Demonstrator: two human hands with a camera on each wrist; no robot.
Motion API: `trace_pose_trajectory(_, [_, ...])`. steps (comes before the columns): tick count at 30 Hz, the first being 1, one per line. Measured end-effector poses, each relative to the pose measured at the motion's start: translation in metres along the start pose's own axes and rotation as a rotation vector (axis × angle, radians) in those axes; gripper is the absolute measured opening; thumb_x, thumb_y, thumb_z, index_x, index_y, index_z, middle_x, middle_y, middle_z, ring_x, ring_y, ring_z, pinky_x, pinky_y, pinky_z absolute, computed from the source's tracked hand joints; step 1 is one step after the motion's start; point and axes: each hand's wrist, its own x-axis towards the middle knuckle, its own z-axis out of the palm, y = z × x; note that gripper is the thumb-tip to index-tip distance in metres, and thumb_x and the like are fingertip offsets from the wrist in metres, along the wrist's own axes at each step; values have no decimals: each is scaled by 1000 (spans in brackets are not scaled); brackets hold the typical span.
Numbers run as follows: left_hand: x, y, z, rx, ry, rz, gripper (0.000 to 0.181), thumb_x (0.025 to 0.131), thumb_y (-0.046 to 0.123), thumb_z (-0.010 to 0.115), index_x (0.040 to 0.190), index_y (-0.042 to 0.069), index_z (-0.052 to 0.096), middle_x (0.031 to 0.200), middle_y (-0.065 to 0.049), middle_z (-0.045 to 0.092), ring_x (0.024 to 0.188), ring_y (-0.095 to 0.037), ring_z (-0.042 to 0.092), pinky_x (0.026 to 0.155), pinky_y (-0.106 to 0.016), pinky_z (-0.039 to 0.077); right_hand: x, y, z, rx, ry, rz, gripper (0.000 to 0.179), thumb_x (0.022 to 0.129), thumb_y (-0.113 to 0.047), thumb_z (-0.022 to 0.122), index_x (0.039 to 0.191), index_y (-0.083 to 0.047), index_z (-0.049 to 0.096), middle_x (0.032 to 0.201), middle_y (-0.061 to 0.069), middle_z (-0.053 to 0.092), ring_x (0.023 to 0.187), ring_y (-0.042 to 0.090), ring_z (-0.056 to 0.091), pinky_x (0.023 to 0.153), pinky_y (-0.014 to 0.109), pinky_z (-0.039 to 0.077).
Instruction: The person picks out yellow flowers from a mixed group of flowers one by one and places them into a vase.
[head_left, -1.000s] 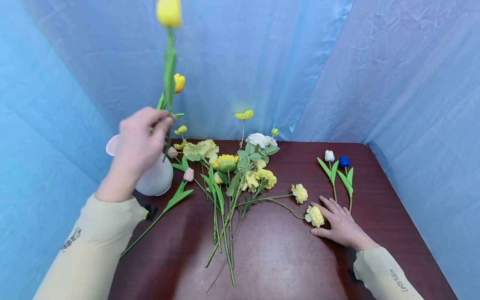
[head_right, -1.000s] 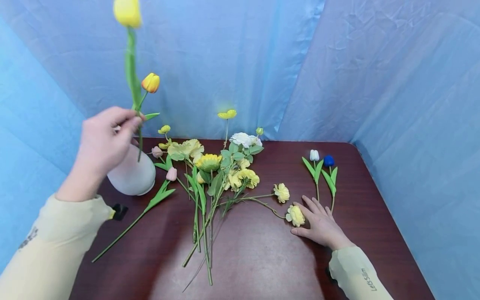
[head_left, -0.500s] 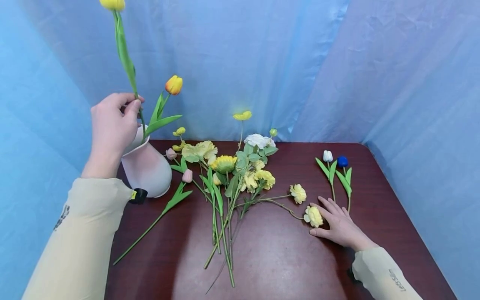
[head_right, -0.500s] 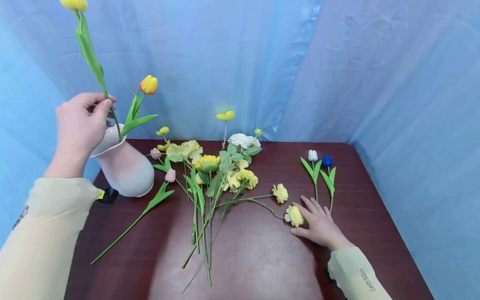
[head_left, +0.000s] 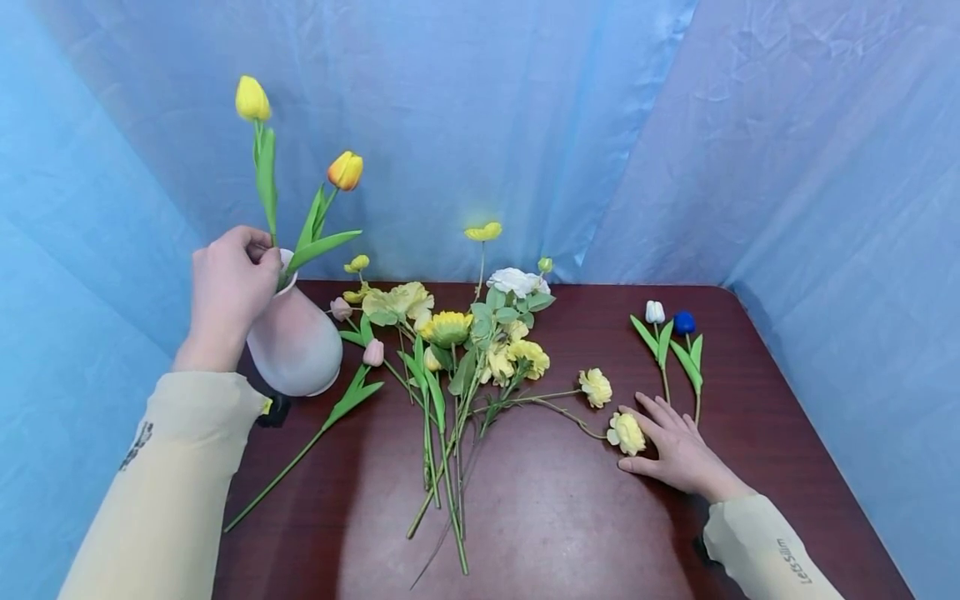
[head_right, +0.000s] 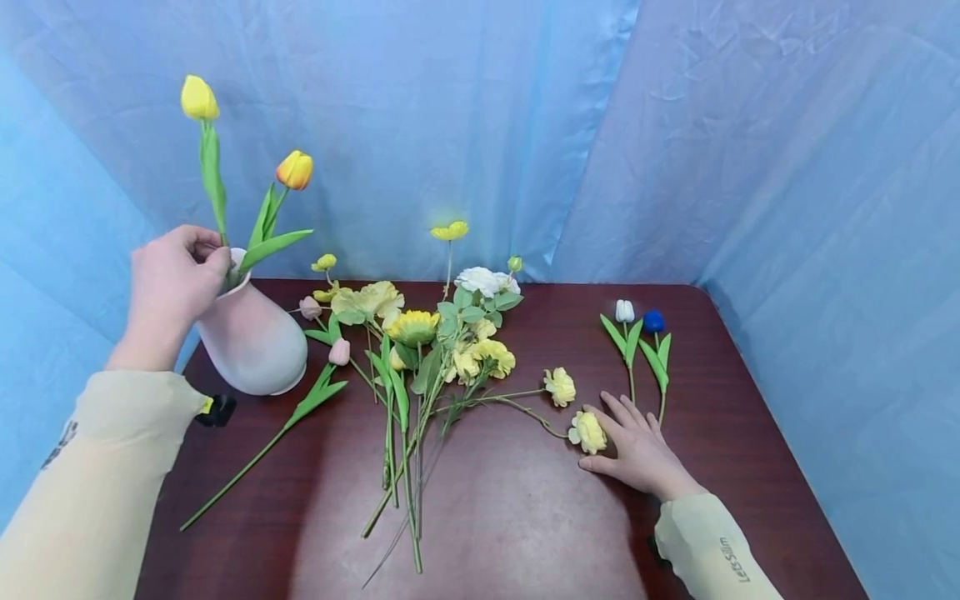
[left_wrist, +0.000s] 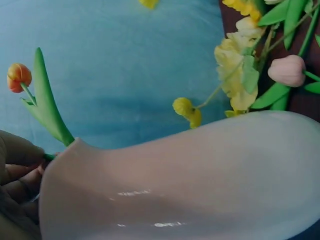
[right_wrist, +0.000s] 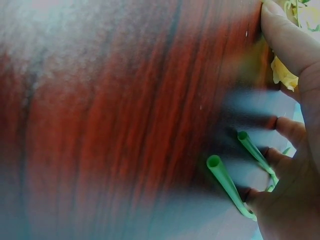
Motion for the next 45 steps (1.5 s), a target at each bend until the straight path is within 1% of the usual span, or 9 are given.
trace_pose_trajectory(13, [-14,-8,8,166,53,67,31,101,17,46,111,-3,68,102,-29,69,81,-54,61,65,-63,45,2,3,3,-7,6,-2,90,83,-63,75,154,-15,47,164,21,27,149,53,19,108,80,13])
trace_pose_trajectory(18, [-25,-2,14,131,201,139,29,101,12,45,107,-5,67,105,-26,64,94,-48,53,73,-63,45,1,2,3,-4,5,-5,90,83,-62,75,154,-14,47,164,21,27,149,54,18,108,80,13])
trace_pose_trajectory(22, [-35,6,24,98,393,363,22,99,7,49,103,-8,64,102,-27,60,94,-47,49,78,-60,42,0,-1,0,-5,10,-11,89,84,-61,76,153,-14,47,163,22,27,148,54,19,108,80,14])
trace_pose_trajectory(25, [-47,15,39,99,447,548,17,96,5,53,96,-6,66,92,-25,62,85,-46,53,79,-59,42,-1,-3,-2,-3,12,-10,88,84,-60,76,153,-13,48,163,22,27,148,54,19,108,80,14])
trace_pose_trajectory(29, [-69,23,70,65,248,609,9,92,3,60,93,-2,67,82,-18,65,74,-40,58,74,-54,48,-2,-4,-3,2,7,-7,88,84,-59,76,153,-13,47,164,21,27,148,54,19,108,80,13])
trace_pose_trajectory(33, [-92,22,102,87,-152,408,10,95,15,64,96,5,67,80,-9,64,69,-29,60,63,-45,51,-2,-4,-3,-2,6,-8,88,85,-59,76,153,-13,47,164,21,27,148,54,19,108,80,14])
trace_pose_trajectory(36, [-105,16,125,145,-362,222,15,98,26,62,99,12,67,82,-3,60,65,-24,59,54,-41,48,-1,-4,-2,-5,8,-7,87,84,-59,76,153,-13,47,164,21,27,148,54,20,108,80,14])
trace_pose_trajectory(40, [-114,4,149,163,-486,94,14,100,25,59,101,13,66,76,-1,59,57,-22,55,52,-38,44,0,-4,-1,-4,4,-9,88,84,-59,76,153,-13,47,163,22,27,148,54,19,108,80,14])
trace_pose_trajectory(45, [-117,-10,167,149,-505,24,12,99,23,61,98,11,65,73,-4,61,56,-21,55,53,-38,44,0,-3,-1,-1,-5,0,89,84,-59,77,154,-13,46,164,22,26,149,54,18,109,80,12])
